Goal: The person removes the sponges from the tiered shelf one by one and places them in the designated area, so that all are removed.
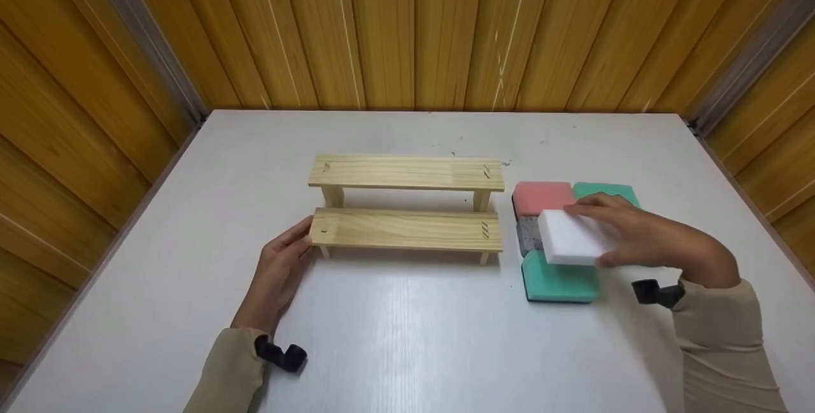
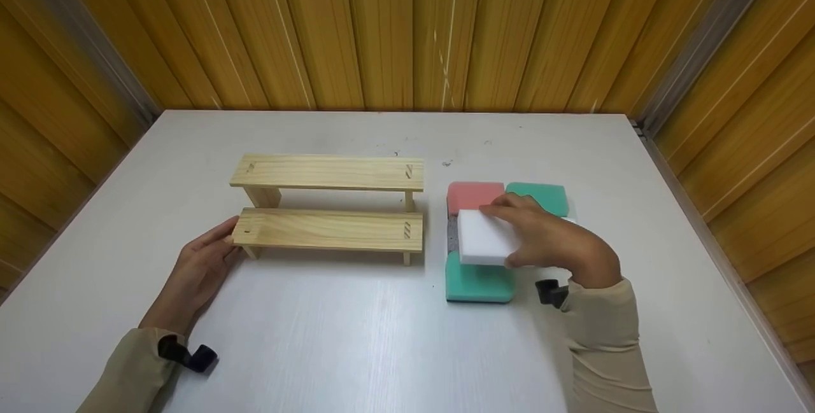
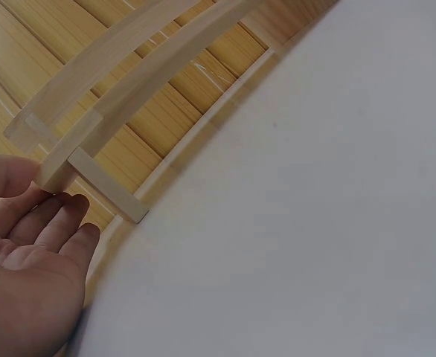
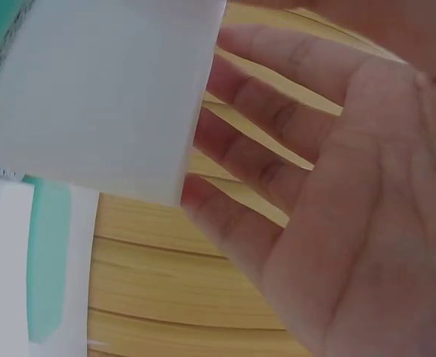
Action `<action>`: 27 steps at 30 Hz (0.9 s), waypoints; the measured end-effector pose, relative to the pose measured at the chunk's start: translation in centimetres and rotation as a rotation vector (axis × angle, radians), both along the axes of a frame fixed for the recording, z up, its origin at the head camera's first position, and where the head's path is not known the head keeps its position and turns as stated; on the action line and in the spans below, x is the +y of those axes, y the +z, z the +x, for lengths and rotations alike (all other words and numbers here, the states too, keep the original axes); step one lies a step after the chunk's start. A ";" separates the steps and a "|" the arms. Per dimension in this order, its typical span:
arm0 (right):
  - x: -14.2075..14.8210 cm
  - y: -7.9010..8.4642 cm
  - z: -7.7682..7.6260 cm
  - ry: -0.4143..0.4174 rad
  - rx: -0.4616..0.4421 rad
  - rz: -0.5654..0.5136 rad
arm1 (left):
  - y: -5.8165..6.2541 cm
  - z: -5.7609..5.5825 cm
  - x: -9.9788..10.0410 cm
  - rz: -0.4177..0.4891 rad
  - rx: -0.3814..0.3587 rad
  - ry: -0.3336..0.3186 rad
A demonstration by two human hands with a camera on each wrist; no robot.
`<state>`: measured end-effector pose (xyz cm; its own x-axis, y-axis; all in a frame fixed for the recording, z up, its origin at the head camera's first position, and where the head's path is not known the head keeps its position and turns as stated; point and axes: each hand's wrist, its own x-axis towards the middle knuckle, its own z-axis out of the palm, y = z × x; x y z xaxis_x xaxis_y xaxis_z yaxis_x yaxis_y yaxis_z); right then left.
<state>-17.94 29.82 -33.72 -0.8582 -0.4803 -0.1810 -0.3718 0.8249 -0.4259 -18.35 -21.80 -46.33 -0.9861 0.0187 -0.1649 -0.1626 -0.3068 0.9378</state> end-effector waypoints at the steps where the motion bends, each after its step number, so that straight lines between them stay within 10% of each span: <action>1: 0.3 0.0 0.0 0.000 0.005 0.003 | 0.0 0.0 0.0 0.002 0.002 0.000; 27: 6.6 -2.1 1.3 0.004 0.026 0.076 | 0.0 0.0 0.0 0.022 0.012 0.004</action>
